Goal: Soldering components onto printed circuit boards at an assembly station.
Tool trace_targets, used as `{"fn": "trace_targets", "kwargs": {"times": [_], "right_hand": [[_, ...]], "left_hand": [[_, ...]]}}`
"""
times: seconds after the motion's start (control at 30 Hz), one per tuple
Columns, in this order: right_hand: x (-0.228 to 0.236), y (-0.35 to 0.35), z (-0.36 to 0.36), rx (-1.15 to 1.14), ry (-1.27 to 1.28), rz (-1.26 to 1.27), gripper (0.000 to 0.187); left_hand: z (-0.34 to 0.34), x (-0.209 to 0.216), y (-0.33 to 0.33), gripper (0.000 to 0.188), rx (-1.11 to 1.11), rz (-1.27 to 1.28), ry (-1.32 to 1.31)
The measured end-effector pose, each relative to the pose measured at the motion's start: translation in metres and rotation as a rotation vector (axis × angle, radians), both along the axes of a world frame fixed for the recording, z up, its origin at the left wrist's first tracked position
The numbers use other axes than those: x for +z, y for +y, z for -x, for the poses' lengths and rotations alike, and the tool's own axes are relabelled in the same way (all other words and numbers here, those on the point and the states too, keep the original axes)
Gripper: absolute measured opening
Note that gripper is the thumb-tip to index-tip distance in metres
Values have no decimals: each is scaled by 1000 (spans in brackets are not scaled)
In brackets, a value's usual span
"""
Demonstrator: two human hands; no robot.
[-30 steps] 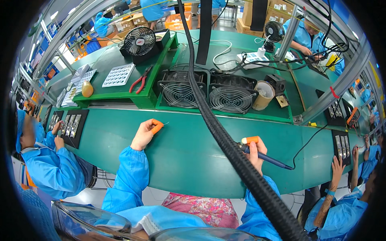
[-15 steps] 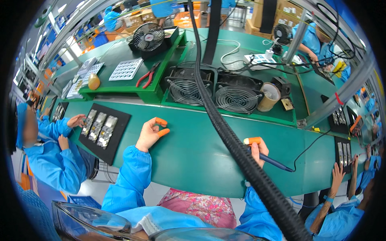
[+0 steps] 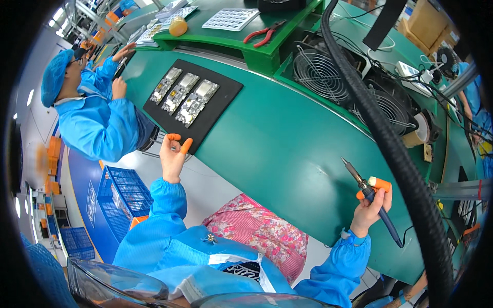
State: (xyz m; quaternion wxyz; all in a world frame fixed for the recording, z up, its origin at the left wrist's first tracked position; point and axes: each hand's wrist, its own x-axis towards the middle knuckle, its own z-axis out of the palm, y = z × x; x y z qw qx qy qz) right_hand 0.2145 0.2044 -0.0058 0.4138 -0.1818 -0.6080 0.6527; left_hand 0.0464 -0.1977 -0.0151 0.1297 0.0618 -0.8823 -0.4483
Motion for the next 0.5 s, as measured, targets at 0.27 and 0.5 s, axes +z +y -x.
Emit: {"fn": "trace_targets", "kwargs": {"times": [0.27,0.5], "right_hand": [[-6,3,-2,-44,-39,22,26],[2,-5,-1,-37,-98,19,33]], "left_hand": [[-6,-45,-38,44,144,-165,-47],[-28,-16,-50,21,-201,-822,-612]]}}
